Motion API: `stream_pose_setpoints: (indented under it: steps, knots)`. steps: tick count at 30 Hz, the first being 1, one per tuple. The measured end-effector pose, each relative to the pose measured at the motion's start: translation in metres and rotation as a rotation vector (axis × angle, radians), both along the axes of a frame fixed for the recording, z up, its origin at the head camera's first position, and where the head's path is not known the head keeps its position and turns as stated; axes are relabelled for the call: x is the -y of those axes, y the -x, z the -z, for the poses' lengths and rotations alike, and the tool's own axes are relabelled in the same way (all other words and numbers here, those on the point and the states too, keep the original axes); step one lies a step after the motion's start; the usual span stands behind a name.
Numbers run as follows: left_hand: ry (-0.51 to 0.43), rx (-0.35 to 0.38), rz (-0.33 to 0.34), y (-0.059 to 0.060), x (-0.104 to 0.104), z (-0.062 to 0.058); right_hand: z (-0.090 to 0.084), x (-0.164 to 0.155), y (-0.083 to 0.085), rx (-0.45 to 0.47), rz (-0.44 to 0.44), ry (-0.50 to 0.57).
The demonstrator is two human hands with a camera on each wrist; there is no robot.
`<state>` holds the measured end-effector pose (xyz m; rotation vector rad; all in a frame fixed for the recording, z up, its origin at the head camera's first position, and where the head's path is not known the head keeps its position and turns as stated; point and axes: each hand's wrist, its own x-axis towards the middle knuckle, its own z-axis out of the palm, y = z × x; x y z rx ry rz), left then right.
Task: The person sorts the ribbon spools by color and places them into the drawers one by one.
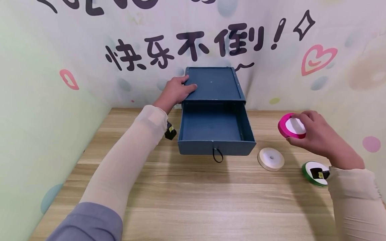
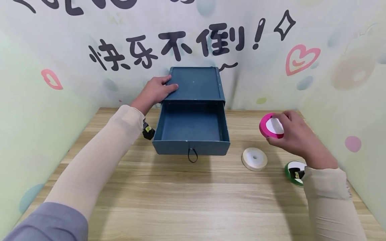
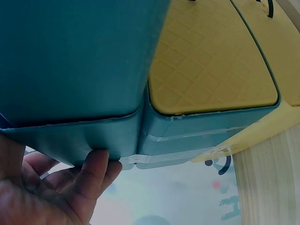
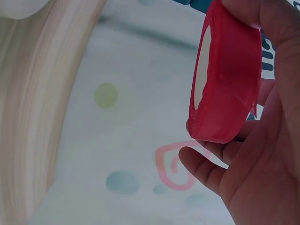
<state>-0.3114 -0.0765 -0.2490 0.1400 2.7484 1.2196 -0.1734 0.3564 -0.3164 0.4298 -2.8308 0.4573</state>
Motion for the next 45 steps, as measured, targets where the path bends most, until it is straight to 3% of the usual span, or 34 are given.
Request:
stream_pose_setpoints:
  steps: [45]
  knots:
    - [-0.001, -0.023, -0.009, 0.005, 0.001, 0.005, -0.05, 0.029, -0.005, -0.1, -0.072, -0.06]
